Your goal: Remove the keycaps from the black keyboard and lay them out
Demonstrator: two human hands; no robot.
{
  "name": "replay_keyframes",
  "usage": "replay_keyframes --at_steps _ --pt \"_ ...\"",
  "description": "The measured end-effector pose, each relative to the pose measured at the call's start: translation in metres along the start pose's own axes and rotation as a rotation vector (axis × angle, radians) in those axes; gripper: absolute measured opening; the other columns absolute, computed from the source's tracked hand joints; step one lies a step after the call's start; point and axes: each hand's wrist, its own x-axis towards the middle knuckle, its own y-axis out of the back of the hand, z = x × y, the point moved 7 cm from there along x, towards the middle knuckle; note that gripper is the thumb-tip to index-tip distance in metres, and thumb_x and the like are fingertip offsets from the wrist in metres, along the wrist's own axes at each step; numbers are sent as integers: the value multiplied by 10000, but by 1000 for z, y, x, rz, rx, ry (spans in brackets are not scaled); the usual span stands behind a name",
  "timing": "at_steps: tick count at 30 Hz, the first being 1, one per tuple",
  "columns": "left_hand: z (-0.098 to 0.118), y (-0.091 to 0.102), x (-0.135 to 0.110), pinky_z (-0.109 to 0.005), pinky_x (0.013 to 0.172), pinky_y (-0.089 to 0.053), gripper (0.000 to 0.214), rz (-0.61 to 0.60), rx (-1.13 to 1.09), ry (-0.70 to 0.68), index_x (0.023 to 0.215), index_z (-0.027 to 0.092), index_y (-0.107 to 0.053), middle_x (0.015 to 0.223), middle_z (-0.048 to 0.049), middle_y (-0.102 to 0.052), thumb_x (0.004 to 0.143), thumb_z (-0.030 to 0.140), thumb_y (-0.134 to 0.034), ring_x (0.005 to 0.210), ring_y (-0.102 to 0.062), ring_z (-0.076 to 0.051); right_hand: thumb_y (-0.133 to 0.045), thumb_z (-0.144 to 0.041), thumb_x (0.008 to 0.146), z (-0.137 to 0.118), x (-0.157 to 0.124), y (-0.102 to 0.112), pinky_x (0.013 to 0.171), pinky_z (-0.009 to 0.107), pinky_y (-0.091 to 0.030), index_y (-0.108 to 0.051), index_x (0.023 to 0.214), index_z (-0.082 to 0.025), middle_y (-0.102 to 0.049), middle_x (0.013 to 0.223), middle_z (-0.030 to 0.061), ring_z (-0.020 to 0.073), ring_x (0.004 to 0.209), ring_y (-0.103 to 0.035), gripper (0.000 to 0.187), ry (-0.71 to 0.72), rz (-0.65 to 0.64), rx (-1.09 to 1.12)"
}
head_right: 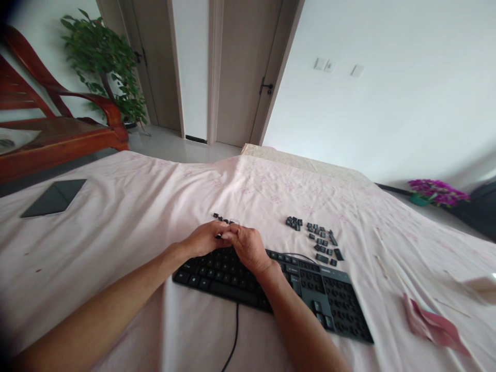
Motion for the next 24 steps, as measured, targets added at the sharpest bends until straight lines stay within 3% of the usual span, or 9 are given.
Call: replay_keyframes --at_steps 4,9,14,19,24 --pt "2 -2 2 -238 632 -367 139 1 50 -1 727 207 -645 740 20 -659 788 330 -631 732 -605 -161 -446 -353 967 2 -4 4 700 233 -468 -629 768 -207 -681 714 0 146 694 -652 307 -13 47 36" --pt "5 -2 3 -245 634 -363 179 4 80 -9 751 211 -657 761 8 -662 795 382 -626 746 -604 -171 -477 -335 952 -1 -6 2 731 247 -472 -635 783 -205 -691 790 17 157 756 -647 266 64 14 14" --pt "5 -1 2 -245 653 -374 135 -5 64 -2 729 219 -660 753 17 -656 783 341 -638 753 -607 -171 -430 -356 970 6 -5 5 662 236 -477 -615 757 -199 -659 667 -3 140 639 -630 323 -32 64 108" --pt "5 -2 2 -245 679 -396 155 -27 25 -9 766 217 -675 796 2 -674 808 353 -614 770 -609 -175 -473 -352 948 -5 -5 -3 754 267 -474 -635 789 -212 -695 795 19 170 768 -651 267 58 -23 -48" --pt "2 -2 2 -243 674 -398 112 -14 14 0 748 210 -672 779 17 -667 781 314 -647 754 -614 -171 -407 -367 973 1 -3 1 650 231 -467 -604 763 -201 -648 667 -9 138 639 -623 333 -28 28 75"
